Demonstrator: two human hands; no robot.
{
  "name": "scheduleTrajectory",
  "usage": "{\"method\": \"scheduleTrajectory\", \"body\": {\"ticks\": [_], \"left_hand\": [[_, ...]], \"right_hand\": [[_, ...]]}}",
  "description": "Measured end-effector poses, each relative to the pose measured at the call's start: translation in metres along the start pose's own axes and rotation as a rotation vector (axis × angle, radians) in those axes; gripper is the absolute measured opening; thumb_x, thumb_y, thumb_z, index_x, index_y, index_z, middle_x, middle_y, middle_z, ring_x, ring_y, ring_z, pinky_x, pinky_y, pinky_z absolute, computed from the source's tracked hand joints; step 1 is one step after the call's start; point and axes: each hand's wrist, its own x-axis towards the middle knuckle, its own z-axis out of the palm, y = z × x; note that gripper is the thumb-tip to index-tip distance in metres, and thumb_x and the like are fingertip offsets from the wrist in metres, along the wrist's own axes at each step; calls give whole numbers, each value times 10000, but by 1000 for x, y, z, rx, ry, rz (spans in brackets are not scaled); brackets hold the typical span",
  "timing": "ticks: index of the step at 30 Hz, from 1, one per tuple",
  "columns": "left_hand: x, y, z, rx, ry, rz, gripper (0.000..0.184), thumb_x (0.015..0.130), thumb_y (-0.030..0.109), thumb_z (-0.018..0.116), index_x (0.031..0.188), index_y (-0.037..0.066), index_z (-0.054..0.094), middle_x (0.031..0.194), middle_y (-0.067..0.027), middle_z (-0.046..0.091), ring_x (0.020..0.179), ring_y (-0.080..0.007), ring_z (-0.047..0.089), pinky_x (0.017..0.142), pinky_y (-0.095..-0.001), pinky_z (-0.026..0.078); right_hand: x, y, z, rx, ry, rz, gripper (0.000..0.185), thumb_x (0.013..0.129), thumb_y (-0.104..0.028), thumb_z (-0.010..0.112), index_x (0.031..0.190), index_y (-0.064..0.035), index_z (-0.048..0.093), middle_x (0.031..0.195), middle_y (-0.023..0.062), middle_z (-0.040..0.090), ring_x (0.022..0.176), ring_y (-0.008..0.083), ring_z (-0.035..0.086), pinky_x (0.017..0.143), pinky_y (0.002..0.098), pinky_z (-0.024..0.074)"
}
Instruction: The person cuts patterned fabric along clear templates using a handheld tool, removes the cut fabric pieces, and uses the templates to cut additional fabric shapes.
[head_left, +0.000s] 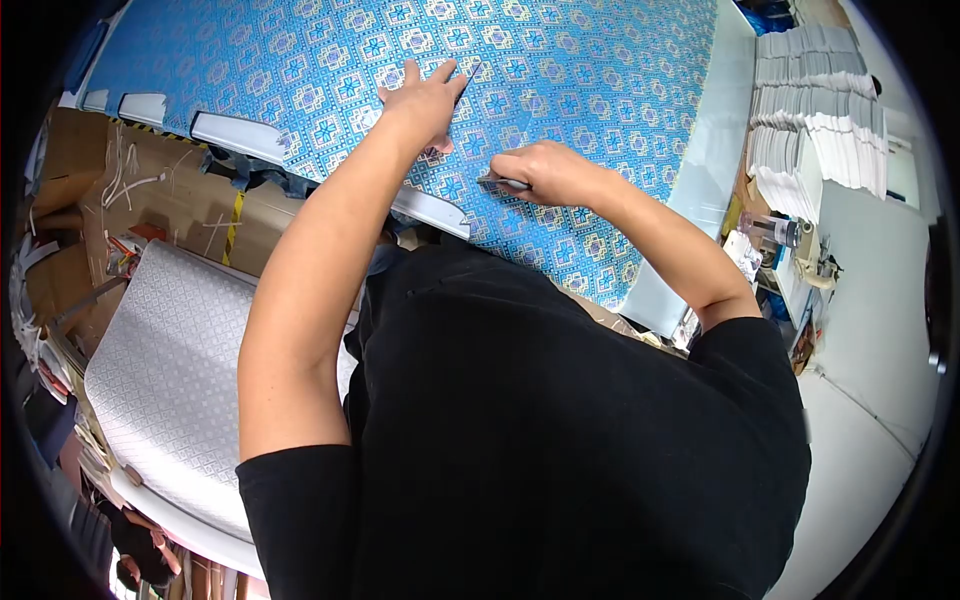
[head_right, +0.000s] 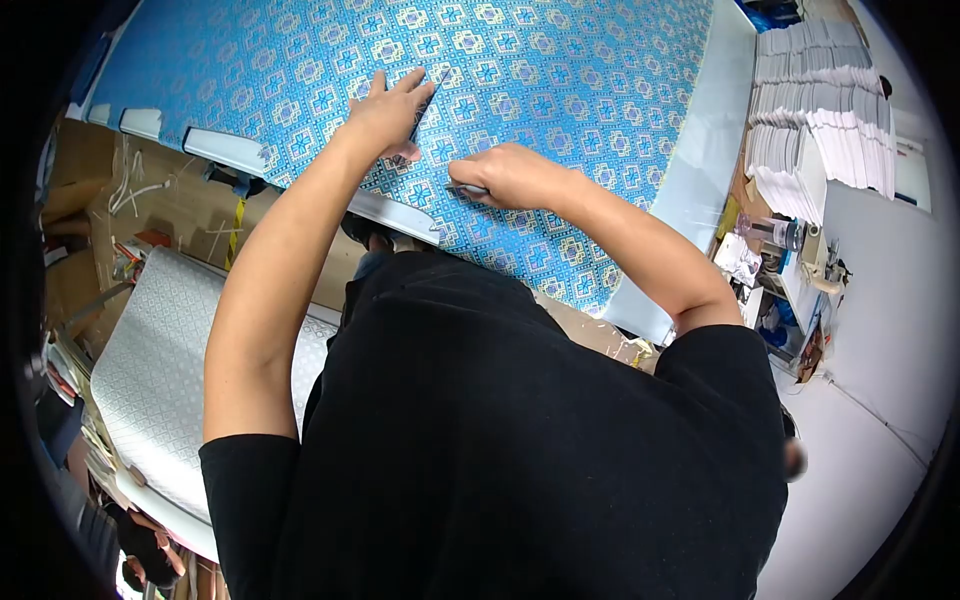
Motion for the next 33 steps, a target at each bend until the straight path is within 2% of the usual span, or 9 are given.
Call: {"method": "scheduleTrajectory", "body": {"ticks": [10,18,28,33], "left_hand": [[0,0,2,8,13,17,1122,667,241,978,1615,287,380,1724,51,244,1552,-456,224,1096,-775,419],[3,-1,6,32,43,45,1100,671,243,976,1606,266,396,1715,18,261,1533,-482,242,1068,-780,444],[1,0,2,41,25,48,1077,690,233,965,1606,246,398,1717,0,254,1523,-508,239,1058,-788,442],[1,-1,1,33,16,43,1078,694,246,965,1609,245,395,1719,1,251,1525,-507,231,1059,-784,441]], "right_hand": [[6,-4,5,-39,-75,95,276,862,-99,775,993,-91,532,849,113,674,796,372,691,635,493,520],[-2,-10,16,55,108,78,280,852,-67,772,989,-71,527,861,134,667,804,378,687,654,482,533],[-1,-3,19,84,92,119,256,857,-67,769,979,-77,543,855,125,672,812,378,686,656,476,530],[16,-13,34,147,235,130,207,918,-92,738,981,-62,543,821,157,687,762,404,681,634,497,523]]}}
